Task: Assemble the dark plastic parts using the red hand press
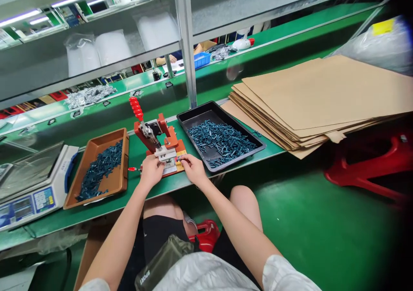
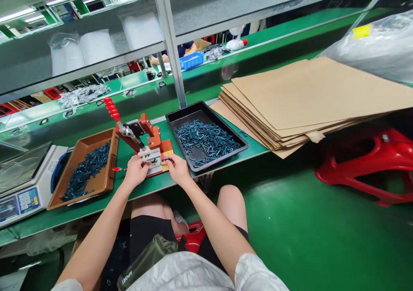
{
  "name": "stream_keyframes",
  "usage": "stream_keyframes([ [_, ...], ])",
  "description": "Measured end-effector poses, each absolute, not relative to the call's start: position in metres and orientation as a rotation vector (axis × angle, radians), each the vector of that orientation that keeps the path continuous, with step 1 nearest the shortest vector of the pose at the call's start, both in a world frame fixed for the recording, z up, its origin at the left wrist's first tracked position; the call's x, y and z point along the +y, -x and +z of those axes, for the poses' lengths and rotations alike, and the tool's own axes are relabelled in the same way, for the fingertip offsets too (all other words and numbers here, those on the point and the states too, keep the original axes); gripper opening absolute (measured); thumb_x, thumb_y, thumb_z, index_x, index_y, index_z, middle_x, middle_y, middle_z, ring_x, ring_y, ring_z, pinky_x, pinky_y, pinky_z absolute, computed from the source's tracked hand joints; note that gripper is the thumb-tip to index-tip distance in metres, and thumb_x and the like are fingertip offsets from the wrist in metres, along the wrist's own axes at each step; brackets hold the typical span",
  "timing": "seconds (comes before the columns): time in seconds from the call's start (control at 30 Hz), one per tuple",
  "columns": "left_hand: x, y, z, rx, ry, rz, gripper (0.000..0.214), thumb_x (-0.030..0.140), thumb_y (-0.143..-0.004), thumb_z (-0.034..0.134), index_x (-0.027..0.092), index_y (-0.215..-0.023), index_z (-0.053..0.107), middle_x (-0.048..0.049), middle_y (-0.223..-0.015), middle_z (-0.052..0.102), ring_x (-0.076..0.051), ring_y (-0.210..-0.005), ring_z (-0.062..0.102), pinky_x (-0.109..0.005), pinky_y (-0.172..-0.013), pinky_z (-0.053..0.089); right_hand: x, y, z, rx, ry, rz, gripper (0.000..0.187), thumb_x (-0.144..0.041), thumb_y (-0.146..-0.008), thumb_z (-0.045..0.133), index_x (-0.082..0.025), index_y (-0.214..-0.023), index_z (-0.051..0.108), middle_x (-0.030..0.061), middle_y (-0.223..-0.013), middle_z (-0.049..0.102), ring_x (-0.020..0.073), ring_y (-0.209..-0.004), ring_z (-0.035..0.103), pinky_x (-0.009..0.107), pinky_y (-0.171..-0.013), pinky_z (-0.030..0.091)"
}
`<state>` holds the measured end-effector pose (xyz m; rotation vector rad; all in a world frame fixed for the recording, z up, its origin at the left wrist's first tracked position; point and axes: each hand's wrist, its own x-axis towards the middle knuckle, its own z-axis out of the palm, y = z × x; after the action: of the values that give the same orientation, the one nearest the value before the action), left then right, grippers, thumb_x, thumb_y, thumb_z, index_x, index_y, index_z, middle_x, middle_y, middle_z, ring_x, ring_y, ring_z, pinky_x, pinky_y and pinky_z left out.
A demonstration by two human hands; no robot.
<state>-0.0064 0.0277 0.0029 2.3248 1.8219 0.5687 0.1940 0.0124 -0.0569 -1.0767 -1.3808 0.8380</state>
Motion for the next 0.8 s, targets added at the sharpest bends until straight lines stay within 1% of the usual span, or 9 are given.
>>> stream_keyframes([
  [0.1, 0.028, 0.002, 0.003, 1.877, -2.361, 0.488, 0.026, 0.029, -0.086, 0.053, 0.019, -0.086, 0.076, -0.0124, -0.099, 0.074, -0.031, -0.103, 0.065, -0.042, -0.091, 0.050, 0.012, -0.194, -0.057, -1.395, 1.098, 0.862, 0.018, -0.026, -0.088, 0.054, -0.019, -0.094, 0.070, 0.0060, -0.092, 0.074, 0.0172, -0.076, 0.068, 0.029, -0.074, 0.057],
  [0.2, 0.031, -0.001, 0.006, 1.892, -2.311, 0.384, 0.025, 0.027, -0.084, 0.056, 0.019, -0.091, 0.078, -0.0116, -0.106, 0.074, -0.032, -0.107, 0.065, -0.041, -0.093, 0.051, 0.011, -0.194, -0.058, -1.419, 1.126, 0.857, 0.017, -0.026, -0.087, 0.055, -0.020, -0.093, 0.069, 0.0055, -0.090, 0.074, 0.0170, -0.073, 0.068, 0.028, -0.071, 0.056],
  [0.33, 0.034, -0.004, 0.007, 1.943, -2.239, 0.391, 0.029, 0.026, -0.082, 0.058, 0.022, -0.102, 0.078, -0.0096, -0.115, 0.074, -0.032, -0.109, 0.066, -0.040, -0.094, 0.051, 0.009, -0.193, -0.060, -1.422, 1.151, 0.853, 0.022, -0.027, -0.086, 0.058, -0.020, -0.105, 0.068, 0.0047, -0.091, 0.074, 0.0169, -0.073, 0.068, 0.029, -0.071, 0.056],
  [0.37, 0.035, -0.005, 0.007, 1.950, -2.227, 0.398, 0.029, 0.027, -0.082, 0.059, 0.022, -0.103, 0.078, -0.0092, -0.114, 0.074, -0.031, -0.108, 0.066, -0.040, -0.094, 0.051, 0.008, -0.192, -0.060, -1.439, 1.151, 0.842, 0.022, -0.027, -0.086, 0.058, -0.021, -0.104, 0.069, 0.0048, -0.091, 0.074, 0.0171, -0.074, 0.068, 0.029, -0.072, 0.056],
  [0.43, 0.035, -0.003, 0.008, 1.920, -2.215, 0.393, 0.028, 0.030, -0.080, 0.062, 0.024, -0.102, 0.078, -0.0081, -0.110, 0.075, -0.031, -0.106, 0.067, -0.038, -0.093, 0.052, 0.008, -0.192, -0.059, -1.490, 1.143, 0.797, 0.017, -0.026, -0.086, 0.058, -0.020, -0.095, 0.071, 0.0056, -0.090, 0.073, 0.0177, -0.076, 0.067, 0.030, -0.074, 0.056],
  [0.5, 0.036, 0.001, 0.011, 1.825, -2.231, 0.350, 0.028, 0.035, -0.076, 0.068, 0.024, -0.100, 0.078, -0.0072, -0.108, 0.076, -0.030, -0.104, 0.067, -0.036, -0.092, 0.052, 0.009, -0.193, -0.056, -1.535, 1.138, 0.748, 0.014, -0.026, -0.085, 0.059, -0.020, -0.088, 0.071, 0.0063, -0.090, 0.071, 0.0174, -0.074, 0.064, 0.030, -0.071, 0.055],
  [0.6, 0.038, 0.009, 0.015, 1.695, -2.281, 0.260, 0.034, 0.036, -0.069, 0.074, 0.023, -0.100, 0.078, -0.0083, -0.111, 0.075, -0.032, -0.108, 0.065, -0.037, -0.094, 0.052, 0.015, -0.192, -0.050, -1.580, 1.129, 0.730, 0.014, -0.026, -0.084, 0.059, -0.020, -0.088, 0.071, 0.0058, -0.089, 0.068, 0.0164, -0.071, 0.061, 0.028, -0.067, 0.053],
  [0.7, 0.037, 0.014, 0.014, 1.663, -2.297, 0.276, 0.032, 0.033, -0.069, 0.073, 0.022, -0.099, 0.078, -0.0092, -0.116, 0.073, -0.033, -0.112, 0.063, -0.040, -0.097, 0.050, 0.027, -0.187, -0.046, -1.611, 1.141, 0.787, 0.013, -0.026, -0.082, 0.060, -0.020, -0.087, 0.070, 0.0038, -0.083, 0.068, 0.0167, -0.071, 0.061, 0.029, -0.069, 0.053],
  [0.8, 0.035, 0.013, 0.012, 1.661, -2.286, 0.349, 0.028, 0.032, -0.071, 0.071, 0.023, -0.097, 0.077, -0.0080, -0.117, 0.073, -0.031, -0.112, 0.064, -0.039, -0.097, 0.050, 0.040, -0.177, -0.046, -1.640, 1.179, 0.867, 0.013, -0.025, -0.077, 0.063, -0.020, -0.087, 0.071, 0.0020, -0.084, 0.070, 0.0174, -0.074, 0.064, 0.031, -0.075, 0.054],
])
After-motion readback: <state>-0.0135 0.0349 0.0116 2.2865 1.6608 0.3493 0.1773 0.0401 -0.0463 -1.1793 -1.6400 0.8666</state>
